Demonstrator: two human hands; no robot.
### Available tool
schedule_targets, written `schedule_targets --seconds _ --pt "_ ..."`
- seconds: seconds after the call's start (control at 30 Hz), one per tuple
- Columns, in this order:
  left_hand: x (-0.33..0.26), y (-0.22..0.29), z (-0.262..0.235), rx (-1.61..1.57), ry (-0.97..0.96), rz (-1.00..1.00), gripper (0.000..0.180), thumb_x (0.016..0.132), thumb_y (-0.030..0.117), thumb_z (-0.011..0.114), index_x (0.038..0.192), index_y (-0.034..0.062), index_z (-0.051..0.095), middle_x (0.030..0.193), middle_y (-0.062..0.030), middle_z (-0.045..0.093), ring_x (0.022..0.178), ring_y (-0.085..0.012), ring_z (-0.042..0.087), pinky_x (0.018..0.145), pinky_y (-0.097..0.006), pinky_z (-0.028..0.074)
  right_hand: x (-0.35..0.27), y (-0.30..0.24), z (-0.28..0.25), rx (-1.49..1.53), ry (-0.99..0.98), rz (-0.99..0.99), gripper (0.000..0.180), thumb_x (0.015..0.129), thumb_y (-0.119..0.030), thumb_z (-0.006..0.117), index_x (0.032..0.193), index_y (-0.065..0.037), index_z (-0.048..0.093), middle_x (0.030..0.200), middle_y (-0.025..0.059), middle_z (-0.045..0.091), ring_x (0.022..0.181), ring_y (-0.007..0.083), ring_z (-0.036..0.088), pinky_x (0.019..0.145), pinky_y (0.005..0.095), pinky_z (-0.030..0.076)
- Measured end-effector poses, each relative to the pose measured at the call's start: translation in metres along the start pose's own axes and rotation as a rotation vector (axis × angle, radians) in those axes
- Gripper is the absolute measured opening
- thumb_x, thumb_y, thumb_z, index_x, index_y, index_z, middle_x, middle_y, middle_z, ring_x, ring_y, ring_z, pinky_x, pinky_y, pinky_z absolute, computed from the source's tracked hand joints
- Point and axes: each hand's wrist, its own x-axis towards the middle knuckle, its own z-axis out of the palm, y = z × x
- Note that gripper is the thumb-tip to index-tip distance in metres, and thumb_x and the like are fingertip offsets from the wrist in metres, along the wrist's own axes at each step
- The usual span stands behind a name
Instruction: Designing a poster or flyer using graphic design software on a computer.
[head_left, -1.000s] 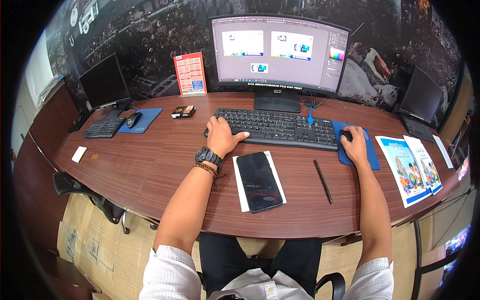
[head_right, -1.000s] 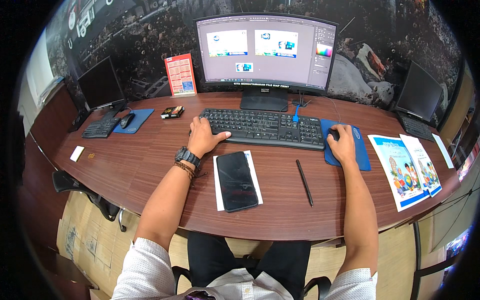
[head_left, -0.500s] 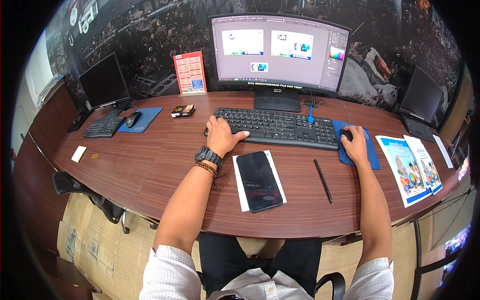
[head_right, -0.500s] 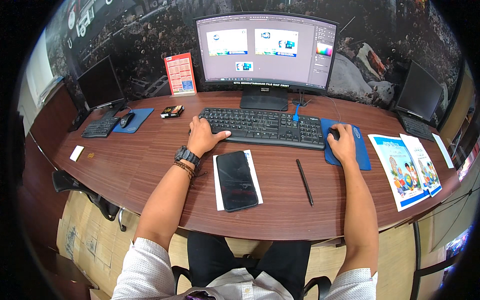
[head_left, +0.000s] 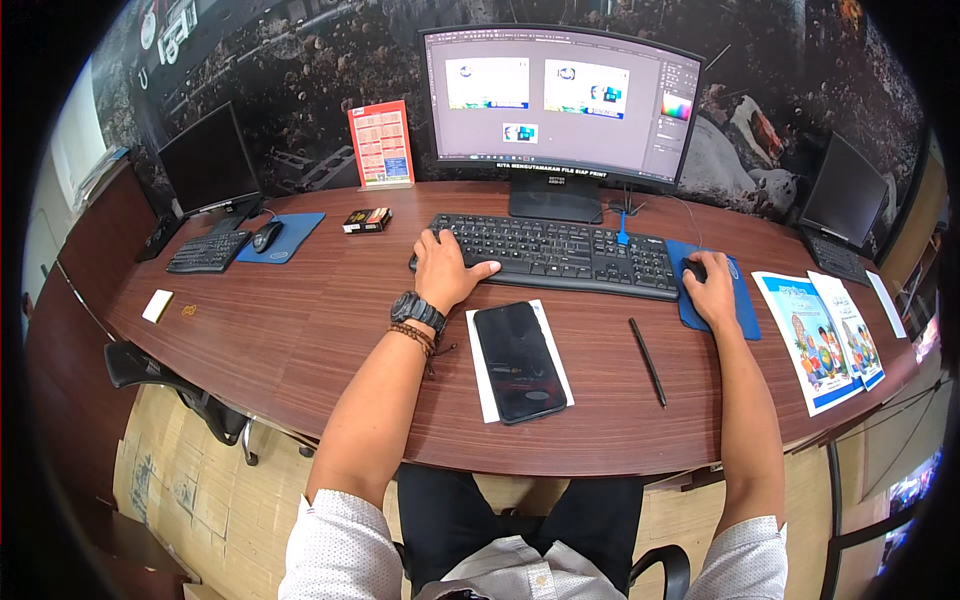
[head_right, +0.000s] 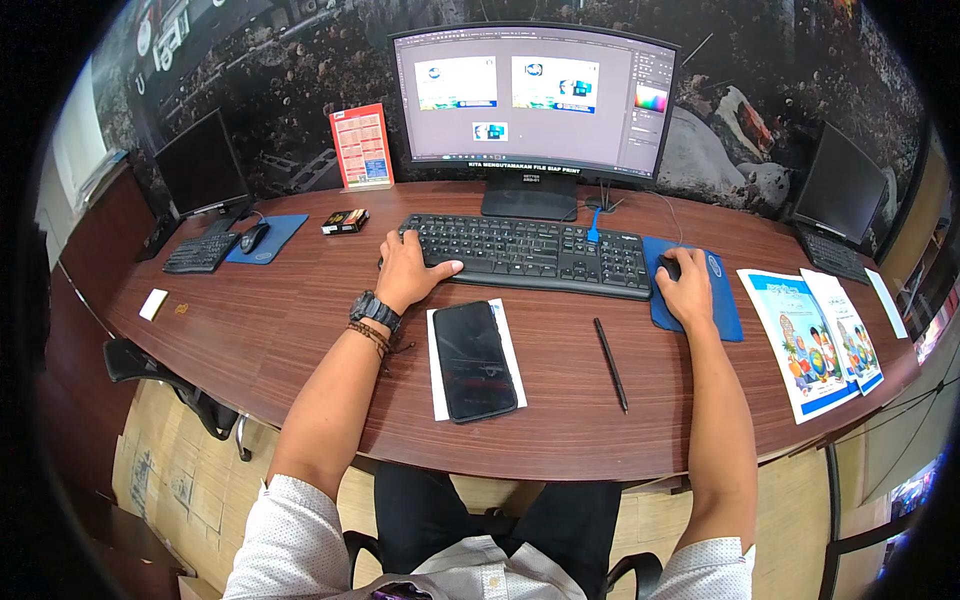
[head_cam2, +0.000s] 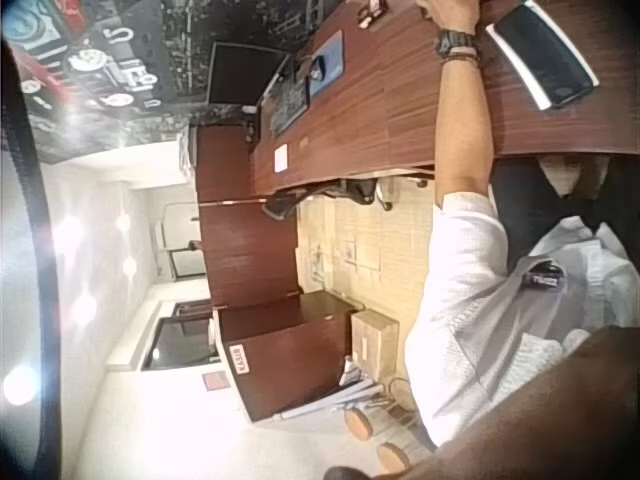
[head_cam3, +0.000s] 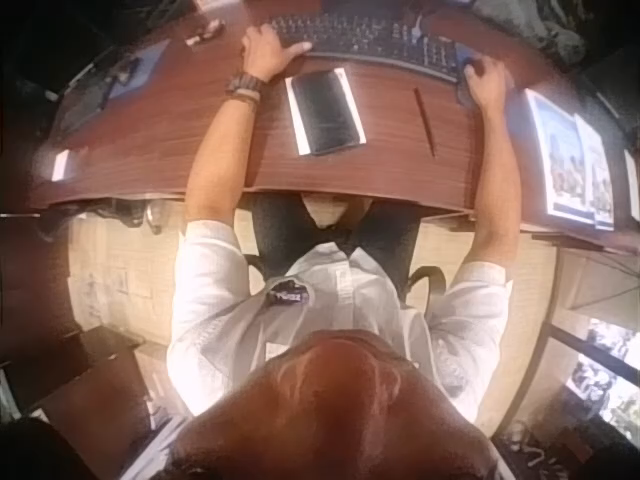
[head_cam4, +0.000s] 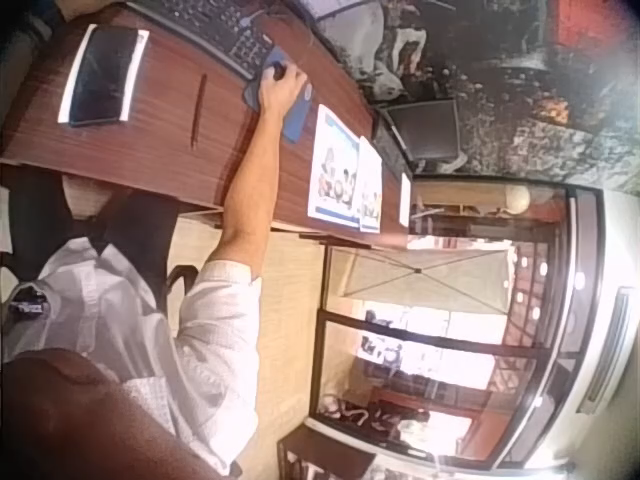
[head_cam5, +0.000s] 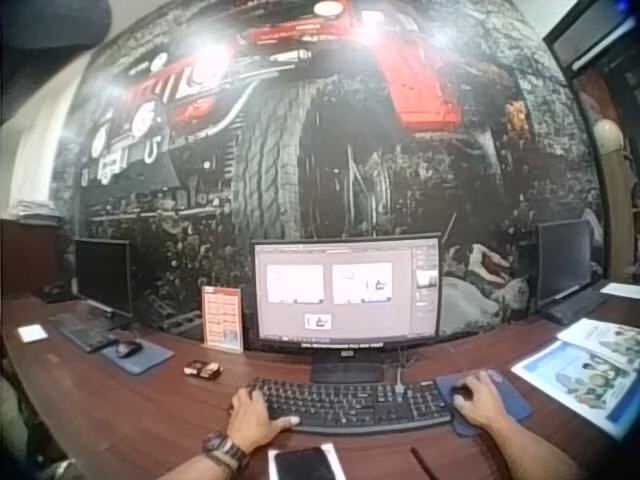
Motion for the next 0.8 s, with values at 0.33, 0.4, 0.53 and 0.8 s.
schedule_targets --seconds 0.33,0.4,0.53,0.8 --pt "0.0015 0.0009 -0.0021 0.016 -0.075 -0.04 0.099 0.073 0.06 0.077 0.134 -0.0105 0.045 0.134 -0.0355 0.04 0.13 -0.0497 0.035 0.11 -0.055 0.029 0.0001 0.0021 0.0008 -0.019 0.02 0.004 0.03 0.08 -0.017 0.066 0.108 -0.006 0.065 0.114 0.0149 0.058 0.11 0.0347 0.058 0.096 0.042 0.046" --pt "0.0014 0.002 -0.0023 0.016 -0.077 -0.039 0.099 0.073 0.06 0.077 0.134 -0.0102 0.045 0.135 -0.0356 0.04 0.13 -0.0498 0.035 0.11 -0.055 0.029 0.0 0.0031 0.0005 -0.019 0.022 0.003 0.03 0.08 -0.017 0.066 0.108 -0.006 0.065 0.114 0.015 0.058 0.11 0.0348 0.058 0.096 0.0419 0.046" --pt "-0.0008 -0.0018 0.0025 0.025 -0.015 -0.016 0.094 0.072 0.061 0.077 0.129 -0.0079 0.048 0.13 -0.0298 0.042 0.126 -0.045 0.036 0.107 -0.056 0.029 -0.0004 0.0003 -0.0003 -0.016 0.014 0.006 0.031 0.08 -0.018 0.067 0.108 -0.006 0.066 0.114 0.0153 0.058 0.11 0.0349 0.058 0.096 0.042 0.046" --pt "-0.0005 -0.002 0.0041 0.038 -0.031 -0.014 0.093 0.073 0.061 0.076 0.128 -0.0083 0.049 0.13 -0.03 0.043 0.126 -0.0451 0.036 0.106 -0.056 0.028 0.0001 0.0018 -0.0017 0.01 -0.014 -0.022 0.031 0.081 -0.019 0.067 0.109 -0.006 0.066 0.116 0.0152 0.057 0.111 0.0342 0.058 0.096 0.0419 0.046"
